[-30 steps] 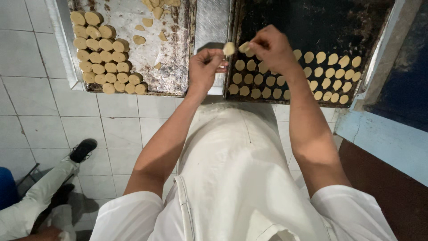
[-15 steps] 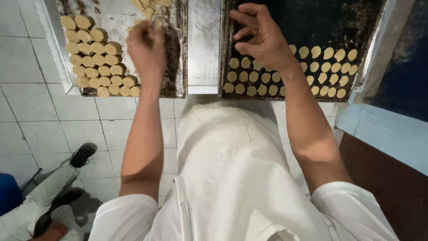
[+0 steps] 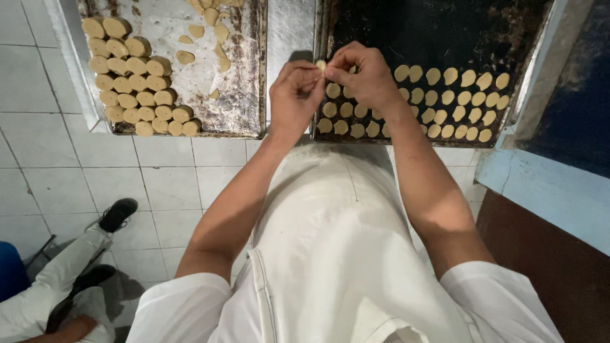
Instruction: The person picks up dough pieces from one tray and places them into rows on another tray by hand.
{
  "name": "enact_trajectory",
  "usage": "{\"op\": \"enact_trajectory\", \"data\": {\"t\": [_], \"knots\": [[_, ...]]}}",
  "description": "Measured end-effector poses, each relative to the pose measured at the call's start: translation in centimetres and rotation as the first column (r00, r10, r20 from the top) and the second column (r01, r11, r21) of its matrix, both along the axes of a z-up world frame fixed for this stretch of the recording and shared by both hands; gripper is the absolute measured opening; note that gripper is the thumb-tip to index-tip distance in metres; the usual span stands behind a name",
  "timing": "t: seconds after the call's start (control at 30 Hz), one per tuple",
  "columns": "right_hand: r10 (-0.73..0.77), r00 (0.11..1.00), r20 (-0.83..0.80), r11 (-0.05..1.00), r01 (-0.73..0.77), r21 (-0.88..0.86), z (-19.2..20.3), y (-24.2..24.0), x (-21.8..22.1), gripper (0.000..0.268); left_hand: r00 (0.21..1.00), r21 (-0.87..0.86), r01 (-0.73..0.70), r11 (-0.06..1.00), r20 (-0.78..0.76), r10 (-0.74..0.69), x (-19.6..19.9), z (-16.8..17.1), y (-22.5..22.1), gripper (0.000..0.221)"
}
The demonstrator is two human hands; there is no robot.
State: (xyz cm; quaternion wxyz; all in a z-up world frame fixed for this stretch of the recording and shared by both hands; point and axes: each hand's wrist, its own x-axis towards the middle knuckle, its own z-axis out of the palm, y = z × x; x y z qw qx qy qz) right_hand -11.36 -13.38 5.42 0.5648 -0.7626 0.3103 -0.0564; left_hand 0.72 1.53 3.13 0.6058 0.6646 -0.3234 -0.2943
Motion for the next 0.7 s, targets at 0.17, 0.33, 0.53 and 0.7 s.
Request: {"op": "enact_trajectory", "data": {"t": [0.17,0.33,0.53,0.7], "knots": [[0.041,0.997,-0.069,0.994,-0.034,0.102,0.7,-0.1,-0.3,0.016,0.949,0.032,0.069,0.997,-0.309,-0.056,0.0,-1.9,0.6,0.005],[0.132,0.991,0.015,0.986,-0.133,0.1,-0.9,-0.8,-0.3,0.016,0.87,0.178,0.01,0.984,-0.487,0.079,0.3,-2.7,0.4,0.012],[0.13,0.984,-0.118,0.899,-0.168,-0.405,-2.2,-2.2,-0.6,0.023,0.815,0.285,0.017,0.958,-0.56,0.153,1.3,-2.1,0.3,0.018],[0.222,0.975,0.024,0.965,-0.216,-0.151,-2.3,-2.5,-0.2,0.02,0.808,0.216,0.093,0.972,-0.587,0.054,1.1,-2.3,-0.8,0.018]]}}
